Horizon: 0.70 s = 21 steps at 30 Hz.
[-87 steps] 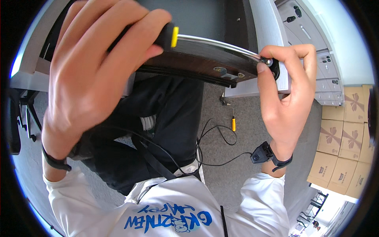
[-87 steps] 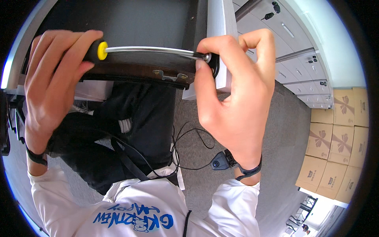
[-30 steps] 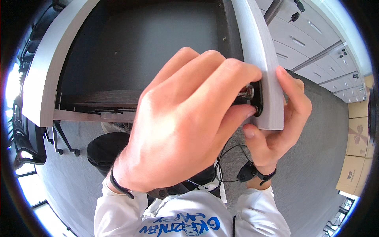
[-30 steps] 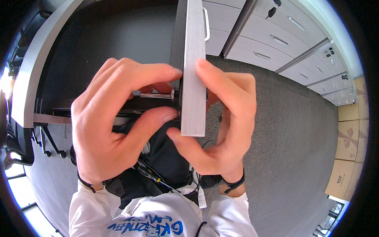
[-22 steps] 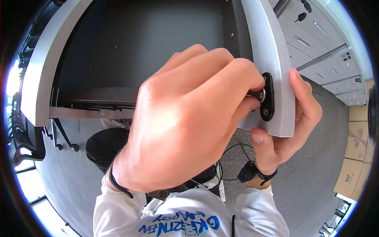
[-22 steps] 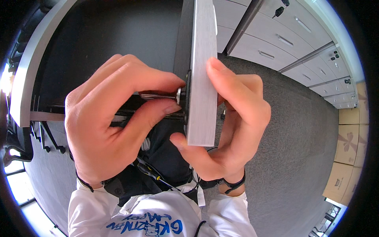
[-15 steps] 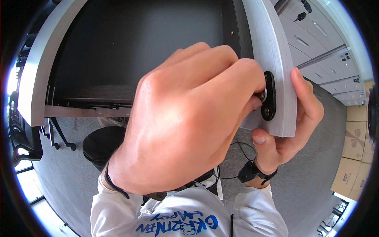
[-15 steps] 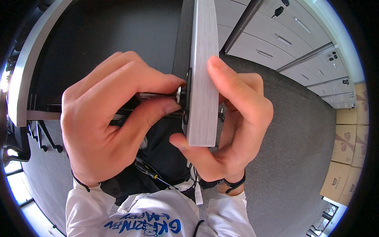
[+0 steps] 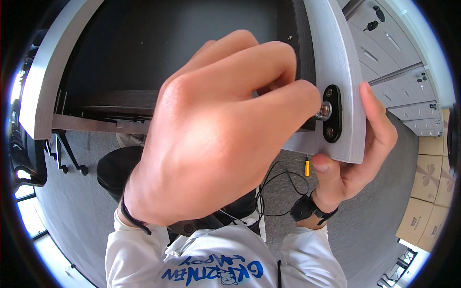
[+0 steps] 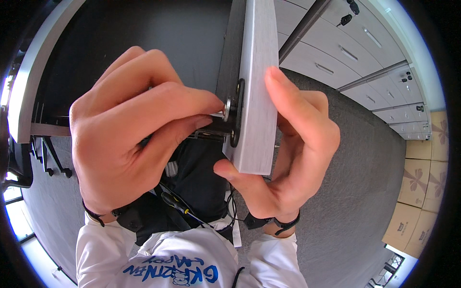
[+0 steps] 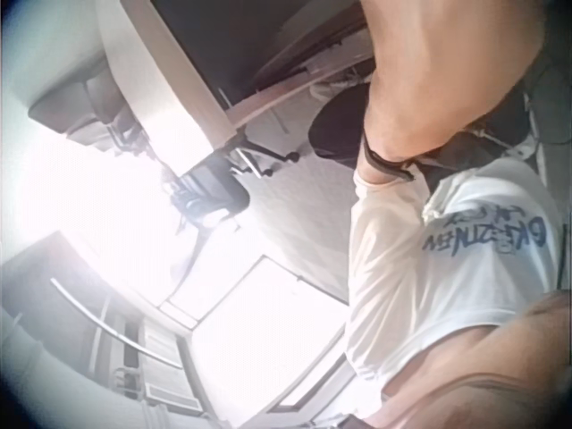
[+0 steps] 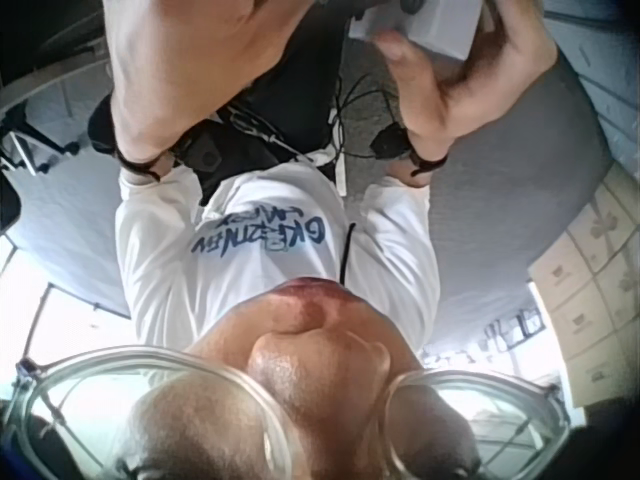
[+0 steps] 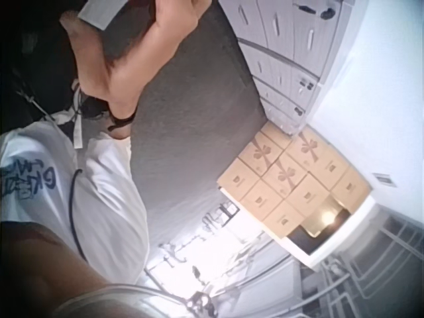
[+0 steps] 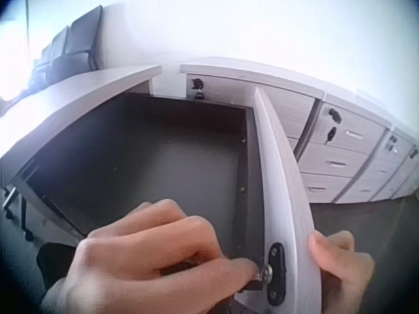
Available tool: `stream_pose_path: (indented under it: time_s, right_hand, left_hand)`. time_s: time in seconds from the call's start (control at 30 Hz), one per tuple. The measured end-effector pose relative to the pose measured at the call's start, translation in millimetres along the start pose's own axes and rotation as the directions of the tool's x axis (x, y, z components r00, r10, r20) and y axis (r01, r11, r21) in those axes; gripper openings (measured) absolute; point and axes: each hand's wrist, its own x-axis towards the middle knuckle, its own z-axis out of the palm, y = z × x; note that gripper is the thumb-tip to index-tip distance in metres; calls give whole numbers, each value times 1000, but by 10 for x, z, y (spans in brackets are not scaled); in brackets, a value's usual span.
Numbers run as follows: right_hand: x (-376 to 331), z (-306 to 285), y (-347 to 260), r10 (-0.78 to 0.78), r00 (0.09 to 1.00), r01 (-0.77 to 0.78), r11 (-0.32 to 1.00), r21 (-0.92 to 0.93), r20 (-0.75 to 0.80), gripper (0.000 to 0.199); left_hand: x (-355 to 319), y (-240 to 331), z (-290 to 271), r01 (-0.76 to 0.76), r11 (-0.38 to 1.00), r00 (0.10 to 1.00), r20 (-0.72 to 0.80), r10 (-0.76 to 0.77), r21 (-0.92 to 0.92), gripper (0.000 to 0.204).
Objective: The person uses a screwdriver to tighten screws on a drawer side panel, then attaches a white drawer front by inserting and tightening screws into the mounting bracket. The drawer remains open during the process.
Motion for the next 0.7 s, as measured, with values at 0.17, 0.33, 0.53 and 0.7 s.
stream_pose_path:
  time_s: [0.17, 0.33, 0.53, 0.7]
  right_hand:
    - [0, 32, -47, 25, 999, -25, 1000, 4, -36, 101]
    - [12, 24, -41, 38, 999, -38, 999, 9, -32, 105]
    - [0, 16, -56, 45, 998, -47, 998, -51, -46, 109]
    - [56, -16, -35, -14, 999, 10, 997, -80, -40, 105]
  left_hand:
    - [10, -64, 19, -58, 998, 998, 10, 58, -5, 26]
    - [-34, -78, 35, 1, 989, 999, -39, -6, -147, 23]
    - [-43, -157, 46, -1, 984, 997, -79, -13, -177, 22]
    - [-207, -246, -85, -107, 987, 990, -105, 95, -116, 22]
